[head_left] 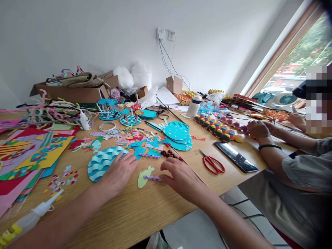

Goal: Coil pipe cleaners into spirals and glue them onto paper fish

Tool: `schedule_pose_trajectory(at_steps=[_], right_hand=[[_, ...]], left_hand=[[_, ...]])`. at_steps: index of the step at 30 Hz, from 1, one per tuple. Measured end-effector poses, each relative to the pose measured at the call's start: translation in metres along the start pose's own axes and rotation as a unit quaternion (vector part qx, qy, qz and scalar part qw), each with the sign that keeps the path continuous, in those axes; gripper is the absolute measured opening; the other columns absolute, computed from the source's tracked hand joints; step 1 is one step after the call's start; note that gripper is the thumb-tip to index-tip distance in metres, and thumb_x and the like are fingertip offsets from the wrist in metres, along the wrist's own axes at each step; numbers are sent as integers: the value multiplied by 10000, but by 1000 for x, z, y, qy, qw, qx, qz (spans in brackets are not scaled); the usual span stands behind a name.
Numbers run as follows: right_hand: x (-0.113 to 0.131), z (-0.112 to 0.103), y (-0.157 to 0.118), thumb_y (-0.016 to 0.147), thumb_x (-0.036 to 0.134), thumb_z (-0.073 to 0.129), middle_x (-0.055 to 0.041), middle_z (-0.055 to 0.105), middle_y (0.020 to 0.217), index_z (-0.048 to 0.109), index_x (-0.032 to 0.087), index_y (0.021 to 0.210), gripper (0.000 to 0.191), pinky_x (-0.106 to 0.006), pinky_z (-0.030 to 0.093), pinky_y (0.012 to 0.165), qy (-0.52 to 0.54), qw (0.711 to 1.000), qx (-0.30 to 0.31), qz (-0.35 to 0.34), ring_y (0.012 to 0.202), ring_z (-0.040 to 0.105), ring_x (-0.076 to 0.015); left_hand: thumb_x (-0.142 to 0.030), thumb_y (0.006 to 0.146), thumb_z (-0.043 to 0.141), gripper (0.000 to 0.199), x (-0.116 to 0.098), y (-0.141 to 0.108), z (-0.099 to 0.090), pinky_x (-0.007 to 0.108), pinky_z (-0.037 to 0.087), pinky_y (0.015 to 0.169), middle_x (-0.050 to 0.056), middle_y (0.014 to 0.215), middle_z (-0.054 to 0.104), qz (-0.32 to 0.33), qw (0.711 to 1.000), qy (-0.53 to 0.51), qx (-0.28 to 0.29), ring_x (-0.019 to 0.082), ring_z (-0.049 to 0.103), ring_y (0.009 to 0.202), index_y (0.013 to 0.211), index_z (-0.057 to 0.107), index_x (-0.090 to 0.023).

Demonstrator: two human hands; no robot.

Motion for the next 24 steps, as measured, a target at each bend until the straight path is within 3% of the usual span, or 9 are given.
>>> schedule_pose_trajectory(at_steps=[4,10,19,24], right_hand=[[3,14,-16,791,221,578,-34,600,895,607,194,864,83,-248,361,685,12,1000,17,-5,851,549,-170],[-6,23,-9,833,244,528,-30,610,874,607,189,800,102,-244,355,661,-30,999,25,29,804,559,-157],[-26,18,-5,850,221,483,-57,625,846,620,175,780,161,-262,356,642,-66,996,22,60,791,578,-185],[-31,3,0,814,225,536,-55,622,917,621,184,849,101,-255,354,631,-60,996,18,70,807,586,-188]], left_hand=[[24,764,360,384,-11,-22,-3,423,326,977,57,1025,647,37,996,-75,8,193,545,994,977,606,-180],[-31,777,375,379,-30,-43,10,378,348,967,29,1057,636,70,991,-109,-8,186,537,996,1010,601,-226],[-28,807,352,415,-41,-26,11,397,365,972,22,1160,614,82,994,-74,-6,201,512,1088,1107,565,-220],[21,777,340,449,-15,-10,-2,402,372,954,49,1134,613,86,994,-52,-46,190,515,1069,1109,552,-194]])
Point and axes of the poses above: each hand's wrist, its own y-axis towards the middle knuckle, its own z-axis out of the palm, x = y × z, the point moved 4 cm from there along y, towards the middle knuckle
